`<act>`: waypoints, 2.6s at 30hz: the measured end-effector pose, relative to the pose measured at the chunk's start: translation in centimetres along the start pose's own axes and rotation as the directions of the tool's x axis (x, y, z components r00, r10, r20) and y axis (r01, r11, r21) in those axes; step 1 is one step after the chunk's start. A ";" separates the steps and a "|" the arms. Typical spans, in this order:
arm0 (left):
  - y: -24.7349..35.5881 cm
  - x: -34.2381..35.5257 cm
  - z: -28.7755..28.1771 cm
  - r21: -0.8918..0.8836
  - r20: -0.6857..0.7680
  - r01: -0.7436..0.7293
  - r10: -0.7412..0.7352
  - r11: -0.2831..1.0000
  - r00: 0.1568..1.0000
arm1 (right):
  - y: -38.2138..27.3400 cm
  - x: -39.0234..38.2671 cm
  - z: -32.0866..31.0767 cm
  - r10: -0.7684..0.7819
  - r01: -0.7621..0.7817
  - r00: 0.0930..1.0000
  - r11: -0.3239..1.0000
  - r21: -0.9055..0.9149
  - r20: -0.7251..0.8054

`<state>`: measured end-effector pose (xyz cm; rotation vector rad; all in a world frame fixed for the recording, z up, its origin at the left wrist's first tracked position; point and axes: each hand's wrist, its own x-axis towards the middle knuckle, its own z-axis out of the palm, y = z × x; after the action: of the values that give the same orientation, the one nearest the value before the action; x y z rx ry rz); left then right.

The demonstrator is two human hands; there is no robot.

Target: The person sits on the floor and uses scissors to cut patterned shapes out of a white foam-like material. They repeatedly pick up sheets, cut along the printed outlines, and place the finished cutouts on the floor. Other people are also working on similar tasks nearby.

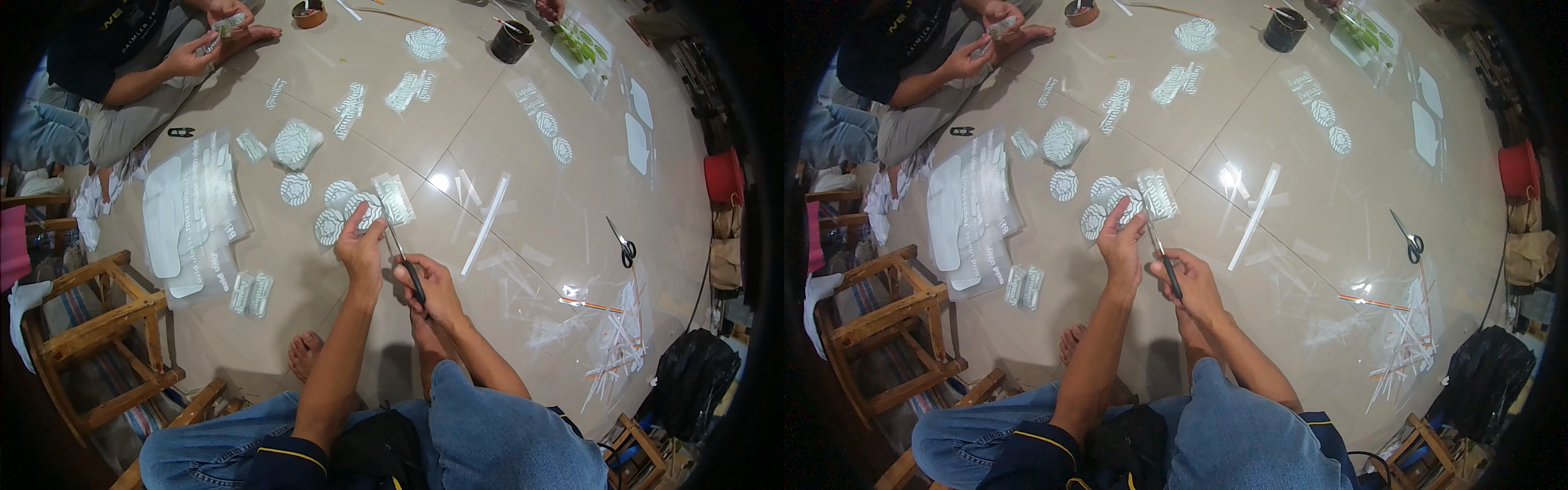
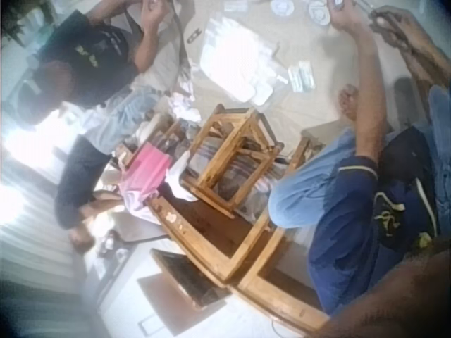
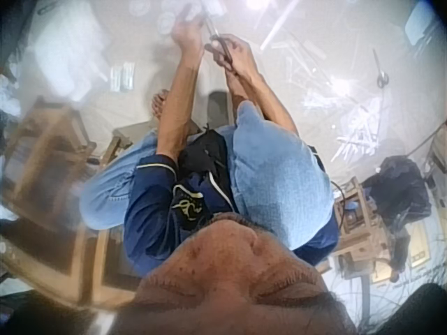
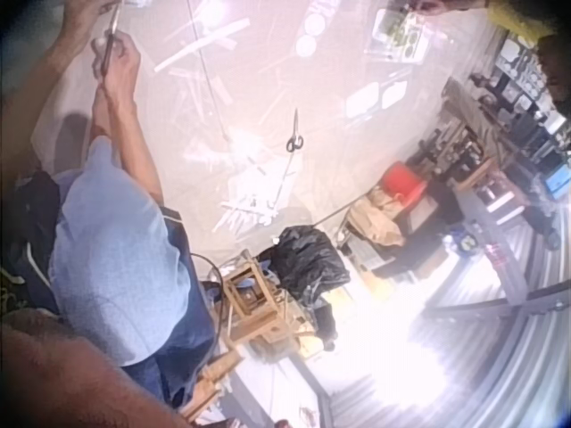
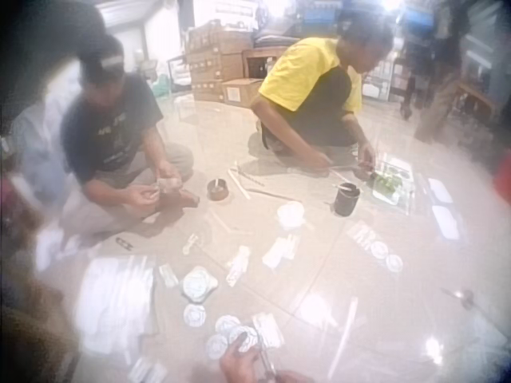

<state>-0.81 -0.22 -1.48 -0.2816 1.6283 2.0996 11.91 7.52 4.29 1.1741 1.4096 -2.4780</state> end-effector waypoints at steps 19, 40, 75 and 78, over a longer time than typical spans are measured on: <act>0.7 -0.2 0.0 0.037 0.017 -0.039 0.039 0.999 0.999 | -1.8 3.3 0.0 -0.068 0.069 0.997 0.997 0.026 -0.039; 7.4 -1.3 3.7 0.227 0.531 -0.195 0.046 0.954 0.846 | -7.9 -0.8 -2.9 -0.327 0.325 0.933 0.945 -0.037 -0.152; 12.4 -1.2 4.0 0.153 0.400 -0.195 0.120 0.969 0.909 | -4.0 -5.5 -1.0 -0.180 0.179 0.979 0.984 0.025 0.100; 12.5 -1.3 4.0 0.159 0.401 -0.171 0.095 0.972 0.911 | -3.9 -5.6 -0.9 -0.184 0.182 0.979 0.983 0.023 0.089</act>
<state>-5.20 0.94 10.95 0.3059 1.6187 1.9176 14.81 8.75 10.33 0.9594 1.5416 -2.6291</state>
